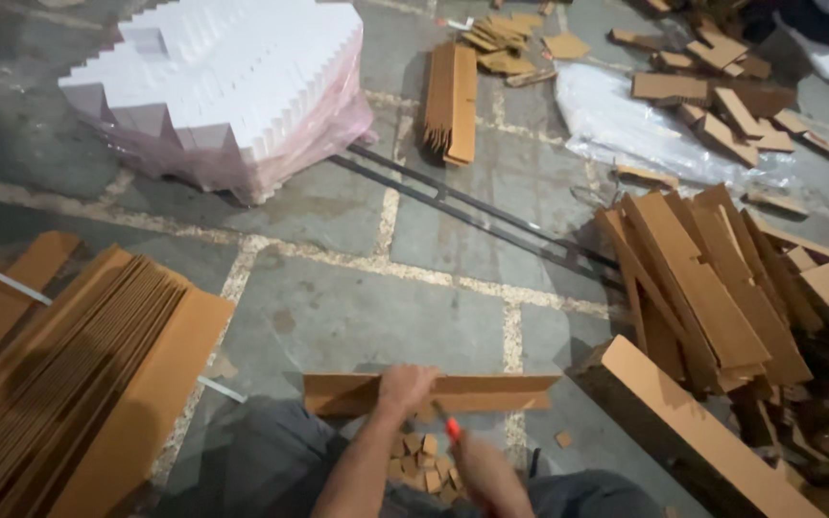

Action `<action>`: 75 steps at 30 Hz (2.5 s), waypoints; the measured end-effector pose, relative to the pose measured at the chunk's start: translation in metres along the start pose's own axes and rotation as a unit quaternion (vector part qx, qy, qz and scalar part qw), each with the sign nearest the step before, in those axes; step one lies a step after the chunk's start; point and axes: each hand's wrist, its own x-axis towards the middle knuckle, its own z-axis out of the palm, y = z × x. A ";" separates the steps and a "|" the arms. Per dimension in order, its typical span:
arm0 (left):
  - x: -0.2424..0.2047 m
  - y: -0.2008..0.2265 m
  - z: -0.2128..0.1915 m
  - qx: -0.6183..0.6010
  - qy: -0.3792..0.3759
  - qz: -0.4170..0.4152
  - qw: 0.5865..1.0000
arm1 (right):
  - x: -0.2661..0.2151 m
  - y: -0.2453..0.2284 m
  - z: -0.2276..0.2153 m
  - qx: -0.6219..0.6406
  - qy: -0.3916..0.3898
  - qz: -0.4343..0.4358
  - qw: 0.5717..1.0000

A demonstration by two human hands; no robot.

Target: The person sits on the floor and uses a utility knife to cut rectangular pieces from long cardboard strips. They repeatedly pick up a strip, score it with the knife, and break off the cut section, stacking the finished pieces to the side.

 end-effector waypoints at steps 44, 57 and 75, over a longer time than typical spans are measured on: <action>-0.088 0.091 -0.120 -0.348 0.279 0.080 0.891 | -0.058 -0.093 -0.116 0.260 0.488 -0.145 0.821; -0.085 0.132 -0.164 -0.517 0.147 0.043 0.842 | -0.035 0.040 -0.128 0.495 0.164 -0.158 0.838; -0.096 0.169 -0.238 -0.393 0.150 -0.002 0.907 | -0.066 0.034 -0.137 0.075 0.344 -0.292 0.889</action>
